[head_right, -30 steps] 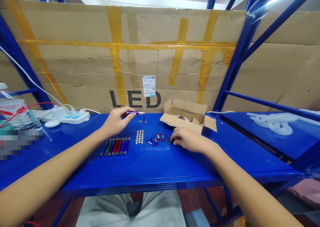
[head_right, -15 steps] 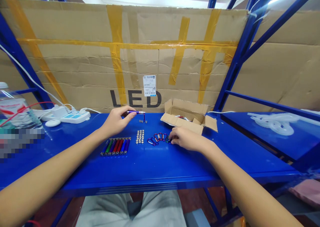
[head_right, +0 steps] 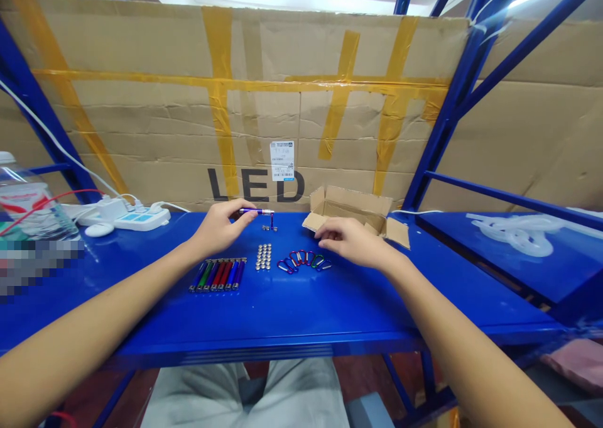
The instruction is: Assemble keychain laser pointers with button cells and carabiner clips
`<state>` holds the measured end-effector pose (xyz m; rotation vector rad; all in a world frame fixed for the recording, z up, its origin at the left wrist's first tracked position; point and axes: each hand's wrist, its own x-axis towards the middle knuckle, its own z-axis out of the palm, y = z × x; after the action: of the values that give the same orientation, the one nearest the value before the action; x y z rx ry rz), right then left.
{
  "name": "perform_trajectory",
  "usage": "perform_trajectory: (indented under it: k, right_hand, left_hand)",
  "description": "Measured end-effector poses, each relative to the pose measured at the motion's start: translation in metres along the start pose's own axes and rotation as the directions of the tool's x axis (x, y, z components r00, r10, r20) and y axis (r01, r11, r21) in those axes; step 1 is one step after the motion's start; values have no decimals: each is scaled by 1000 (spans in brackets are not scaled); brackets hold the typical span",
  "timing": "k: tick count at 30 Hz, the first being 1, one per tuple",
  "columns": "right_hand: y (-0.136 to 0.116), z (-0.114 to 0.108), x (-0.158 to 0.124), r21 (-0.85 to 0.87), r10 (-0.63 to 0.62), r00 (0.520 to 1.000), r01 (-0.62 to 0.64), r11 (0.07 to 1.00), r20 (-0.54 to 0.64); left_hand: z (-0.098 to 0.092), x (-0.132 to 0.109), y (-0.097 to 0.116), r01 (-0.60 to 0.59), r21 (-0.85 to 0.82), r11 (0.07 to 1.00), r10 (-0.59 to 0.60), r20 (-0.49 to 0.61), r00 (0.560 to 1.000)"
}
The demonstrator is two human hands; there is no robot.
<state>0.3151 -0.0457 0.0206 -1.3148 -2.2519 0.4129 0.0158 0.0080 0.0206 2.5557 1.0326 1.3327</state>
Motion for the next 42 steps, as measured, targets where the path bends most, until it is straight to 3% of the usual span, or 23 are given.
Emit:
perform_trajectory:
  k: [5, 10, 31, 42]
  right_hand:
    - [-19, 31, 13, -131, -279, 943, 305, 943, 182]
    - [-26, 51, 18, -219, -383, 898, 426, 878, 215]
    - [-29, 53, 11, -179, -337, 917, 376, 909, 213]
    - [-20, 54, 14, -155, -362, 897, 408, 900, 255]
  left_hand:
    - [0, 0, -1, 0, 11, 1000, 0, -10, 1000]
    - [-1, 0, 0, -25, 17, 1000, 26, -27, 999]
    - [-2, 0, 2, -27, 27, 999, 28, -34, 999]
    - [-2, 0, 2, -19, 22, 1000, 20, -29, 999]
